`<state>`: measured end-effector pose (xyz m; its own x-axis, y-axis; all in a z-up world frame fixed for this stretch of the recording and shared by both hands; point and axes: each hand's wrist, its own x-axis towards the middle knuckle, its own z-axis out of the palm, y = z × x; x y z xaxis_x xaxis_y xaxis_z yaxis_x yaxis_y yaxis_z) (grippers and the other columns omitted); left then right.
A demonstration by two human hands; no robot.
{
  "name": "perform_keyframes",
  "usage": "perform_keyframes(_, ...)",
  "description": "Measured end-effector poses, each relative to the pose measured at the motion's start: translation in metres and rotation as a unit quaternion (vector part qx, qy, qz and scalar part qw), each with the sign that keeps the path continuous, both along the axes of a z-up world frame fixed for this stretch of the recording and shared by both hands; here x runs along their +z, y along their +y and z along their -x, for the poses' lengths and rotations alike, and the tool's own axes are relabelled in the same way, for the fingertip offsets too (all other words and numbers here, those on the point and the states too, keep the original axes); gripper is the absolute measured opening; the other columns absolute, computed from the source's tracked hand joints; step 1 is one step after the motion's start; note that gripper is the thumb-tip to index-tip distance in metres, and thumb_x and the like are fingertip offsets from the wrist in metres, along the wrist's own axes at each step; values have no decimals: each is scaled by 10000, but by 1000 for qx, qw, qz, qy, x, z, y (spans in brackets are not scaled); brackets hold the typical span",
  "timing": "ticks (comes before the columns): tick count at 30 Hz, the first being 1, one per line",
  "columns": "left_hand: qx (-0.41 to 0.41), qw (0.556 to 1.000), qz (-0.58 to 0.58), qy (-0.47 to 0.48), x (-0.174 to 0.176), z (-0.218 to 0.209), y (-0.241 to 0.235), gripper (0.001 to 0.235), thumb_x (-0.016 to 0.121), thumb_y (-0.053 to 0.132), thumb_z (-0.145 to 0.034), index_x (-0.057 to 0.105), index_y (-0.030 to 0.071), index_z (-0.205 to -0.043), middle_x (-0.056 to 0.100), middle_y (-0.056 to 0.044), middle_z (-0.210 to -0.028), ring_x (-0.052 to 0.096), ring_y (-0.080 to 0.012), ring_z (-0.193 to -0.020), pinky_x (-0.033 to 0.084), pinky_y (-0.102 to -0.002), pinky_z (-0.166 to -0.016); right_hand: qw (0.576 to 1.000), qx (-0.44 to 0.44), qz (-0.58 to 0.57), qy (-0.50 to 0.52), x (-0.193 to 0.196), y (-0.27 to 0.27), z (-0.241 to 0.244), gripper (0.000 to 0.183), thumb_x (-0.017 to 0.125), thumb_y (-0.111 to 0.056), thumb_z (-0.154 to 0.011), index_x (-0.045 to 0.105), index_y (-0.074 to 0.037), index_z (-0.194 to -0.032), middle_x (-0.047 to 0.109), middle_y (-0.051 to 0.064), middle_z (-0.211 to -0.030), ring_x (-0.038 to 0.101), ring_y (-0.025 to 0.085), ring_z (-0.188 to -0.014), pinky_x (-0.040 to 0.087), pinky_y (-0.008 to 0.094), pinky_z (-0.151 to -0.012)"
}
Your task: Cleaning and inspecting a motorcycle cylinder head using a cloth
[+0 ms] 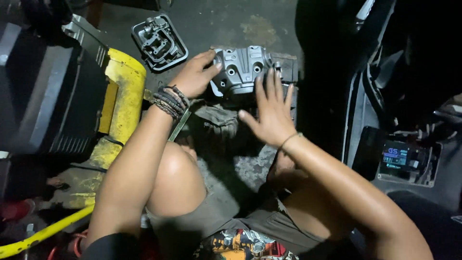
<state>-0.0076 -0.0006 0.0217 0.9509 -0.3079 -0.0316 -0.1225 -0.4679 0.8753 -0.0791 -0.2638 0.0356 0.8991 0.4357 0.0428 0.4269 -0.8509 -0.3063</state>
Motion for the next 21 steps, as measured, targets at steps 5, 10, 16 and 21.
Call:
perform_keyframes(5, 15, 1000, -11, -13, -10, -3, -2, 679, 551, 414, -1085, 422, -102, -1508, 375, -313, -1587, 322, -428, -1494, 248, -498, -1245, 1000, -3, -2, -13, -6, 4, -20, 914, 598, -585, -969, 299, 1, -1603, 112, 358, -1655, 48, 509, -1549, -7, 740, -1155)
perform_keyframes(10, 33, 999, -33, 6, -5, 1, -4, 725, 540, 456, -1075, 387, -80, -1538, 339, -288, -1617, 292, -400, -1517, 223, -486, -1261, 1000, 4, -13, -10, -3, 7, -25, 883, 558, -603, -990, 342, 4, -1596, 86, 352, -1664, 16, 495, -1554, -38, 719, -1158)
perform_keyframes(16, 38, 998, -53, 20, -8, -3, -10, 726, 523, 474, -1073, 395, -64, -1542, 350, -268, -1622, 298, -390, -1521, 208, -501, -1256, 999, -16, 13, -43, -11, 9, -61, 866, 503, -624, -1011, 323, -33, -1618, 92, 343, -1664, -4, 479, -1555, -29, 747, -1151)
perform_keyframes(21, 51, 992, -58, -101, -43, -14, -8, 594, 571, 327, -1016, 493, -92, -1428, 484, -227, -1538, 493, -336, -1400, 385, -350, -1148, 999, 7, 18, -45, -12, 7, -40, 888, 413, -594, -999, 296, 57, -1592, 72, 353, -1654, -54, 494, -1525, -76, 725, -1132)
